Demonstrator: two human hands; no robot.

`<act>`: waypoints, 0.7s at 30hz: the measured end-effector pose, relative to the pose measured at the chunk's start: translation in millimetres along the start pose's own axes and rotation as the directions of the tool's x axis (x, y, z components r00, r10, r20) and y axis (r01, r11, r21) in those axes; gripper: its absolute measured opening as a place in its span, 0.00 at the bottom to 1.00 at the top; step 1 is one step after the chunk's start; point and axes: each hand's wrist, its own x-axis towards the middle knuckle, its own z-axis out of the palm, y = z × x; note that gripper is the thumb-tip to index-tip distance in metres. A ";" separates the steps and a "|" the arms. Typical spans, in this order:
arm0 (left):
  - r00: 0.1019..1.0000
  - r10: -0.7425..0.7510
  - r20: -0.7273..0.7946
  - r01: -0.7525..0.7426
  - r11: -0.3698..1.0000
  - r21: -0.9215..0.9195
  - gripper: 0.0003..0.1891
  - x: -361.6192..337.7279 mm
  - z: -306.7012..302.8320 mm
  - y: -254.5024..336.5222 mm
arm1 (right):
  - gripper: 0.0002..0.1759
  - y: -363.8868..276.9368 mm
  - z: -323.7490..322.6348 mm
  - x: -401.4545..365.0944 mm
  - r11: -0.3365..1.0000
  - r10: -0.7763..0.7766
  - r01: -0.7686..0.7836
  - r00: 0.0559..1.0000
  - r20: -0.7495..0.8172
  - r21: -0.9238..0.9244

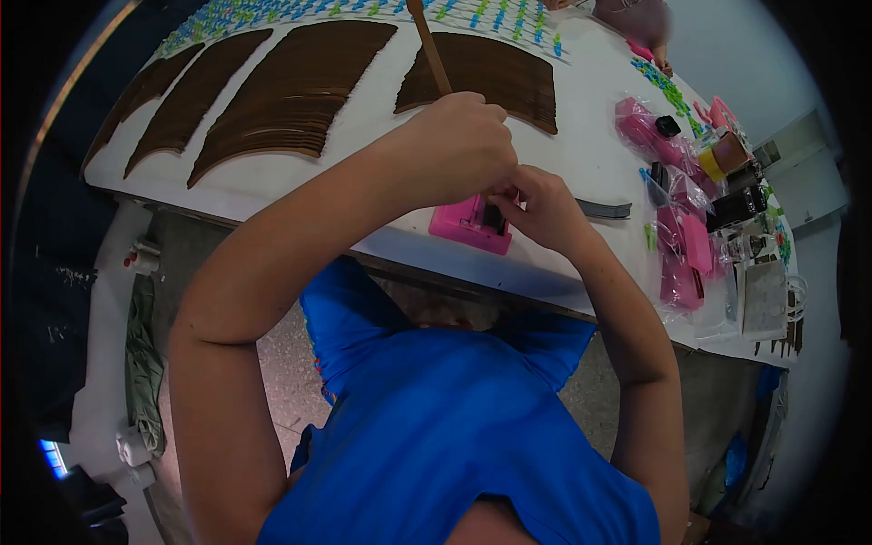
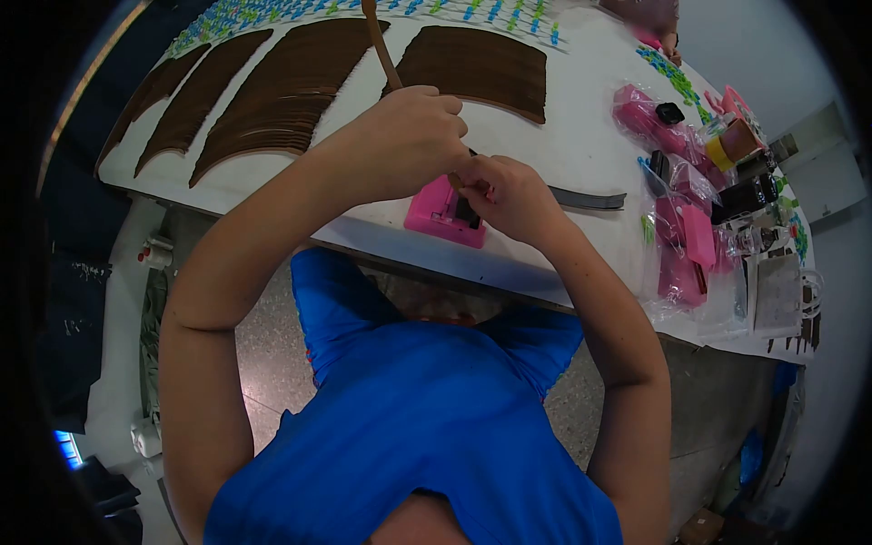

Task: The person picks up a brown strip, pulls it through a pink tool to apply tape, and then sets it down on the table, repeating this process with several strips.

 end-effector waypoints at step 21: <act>0.920 -0.171 -0.352 0.012 0.911 -0.412 0.10 -33.5 92.6 19.7 | 0.16 3.8 -26.8 -29.6 0.999 0.036 -0.035 0.996 0.076 -0.022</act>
